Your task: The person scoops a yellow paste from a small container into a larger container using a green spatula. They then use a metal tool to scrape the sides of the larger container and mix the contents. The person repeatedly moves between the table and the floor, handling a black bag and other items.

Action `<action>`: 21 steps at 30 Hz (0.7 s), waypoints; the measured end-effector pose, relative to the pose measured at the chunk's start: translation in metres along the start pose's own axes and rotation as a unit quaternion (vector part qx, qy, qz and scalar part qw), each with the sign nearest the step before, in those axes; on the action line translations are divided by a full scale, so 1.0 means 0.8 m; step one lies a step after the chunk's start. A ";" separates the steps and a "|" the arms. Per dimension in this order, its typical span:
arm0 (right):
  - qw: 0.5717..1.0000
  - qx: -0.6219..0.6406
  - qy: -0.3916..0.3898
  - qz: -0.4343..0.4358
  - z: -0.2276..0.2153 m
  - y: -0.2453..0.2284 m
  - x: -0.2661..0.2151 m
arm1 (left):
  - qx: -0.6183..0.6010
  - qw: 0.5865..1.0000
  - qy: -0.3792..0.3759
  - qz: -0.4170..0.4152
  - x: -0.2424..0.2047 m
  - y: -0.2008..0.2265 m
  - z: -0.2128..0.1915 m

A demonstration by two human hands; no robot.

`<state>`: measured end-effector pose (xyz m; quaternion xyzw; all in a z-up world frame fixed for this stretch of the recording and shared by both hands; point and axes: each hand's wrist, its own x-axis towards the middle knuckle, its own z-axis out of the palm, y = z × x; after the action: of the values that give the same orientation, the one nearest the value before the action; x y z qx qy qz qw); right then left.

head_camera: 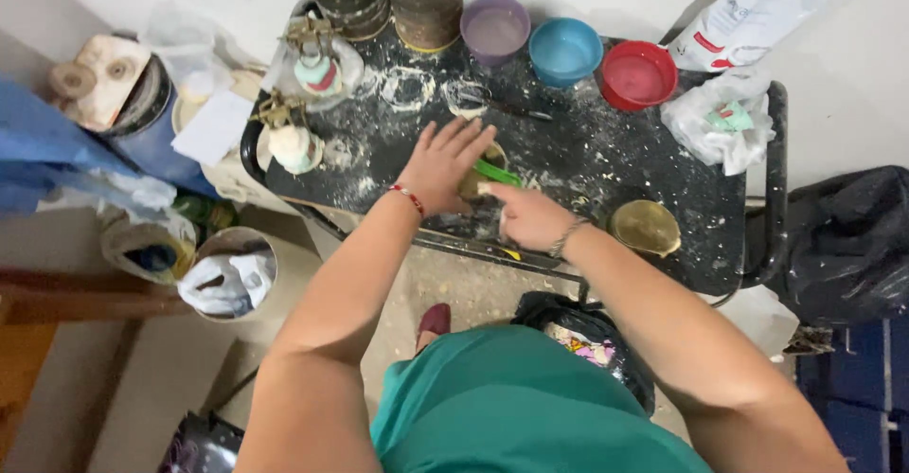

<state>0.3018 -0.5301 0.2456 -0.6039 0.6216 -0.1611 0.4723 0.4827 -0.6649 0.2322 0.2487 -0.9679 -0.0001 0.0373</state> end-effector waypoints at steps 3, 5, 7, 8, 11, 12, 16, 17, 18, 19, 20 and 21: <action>0.988 -0.150 0.023 0.023 0.025 0.012 0.042 | 0.007 0.999 -0.005 0.047 0.011 -0.011 0.007; 0.929 -0.367 -0.016 0.039 0.033 -0.006 0.036 | -0.020 0.996 0.057 0.061 0.014 -0.014 0.027; 0.915 -0.395 -0.026 0.076 0.035 -0.003 0.026 | -0.031 0.991 0.125 0.043 0.013 -0.008 0.048; 0.900 -0.422 -0.033 0.106 0.037 -0.002 0.020 | -0.035 0.981 0.191 0.022 0.011 -0.004 0.056; 0.933 -0.347 -0.005 0.098 -0.004 -0.078 -0.020 | -0.069 0.996 0.050 0.004 0.008 -0.004 0.049; 0.932 -0.347 -0.003 0.103 0.002 -0.070 -0.016 | -0.071 0.996 0.051 0.008 0.008 -0.004 0.049; 0.966 0.234 0.107 0.038 0.044 0.011 0.016 | -0.084 0.995 0.053 -0.005 0.009 -0.001 0.051; 0.915 0.391 0.087 -0.037 0.060 0.044 0.028 | -0.092 0.994 0.052 -0.011 0.008 0.001 0.053; 0.915 0.391 0.090 -0.039 0.069 0.053 0.028 | -0.090 0.994 0.053 -0.009 0.007 0.001 0.048; 0.906 0.408 0.097 -0.047 0.078 0.062 0.027 | -0.084 0.996 0.028 -0.015 0.007 0.001 0.043; 0.897 0.426 0.104 -0.053 0.087 0.072 0.024 | -0.079 0.997 0.002 -0.020 0.006 0.002 0.039; 0.896 0.427 0.108 -0.054 0.094 0.080 0.024 | -0.078 0.997 0.002 -0.016 0.007 0.001 0.040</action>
<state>0.3257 -0.5056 0.1514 -0.3552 0.5067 -0.5004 0.6055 0.4747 -0.6673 0.2004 0.2605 -0.9607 -0.0757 0.0587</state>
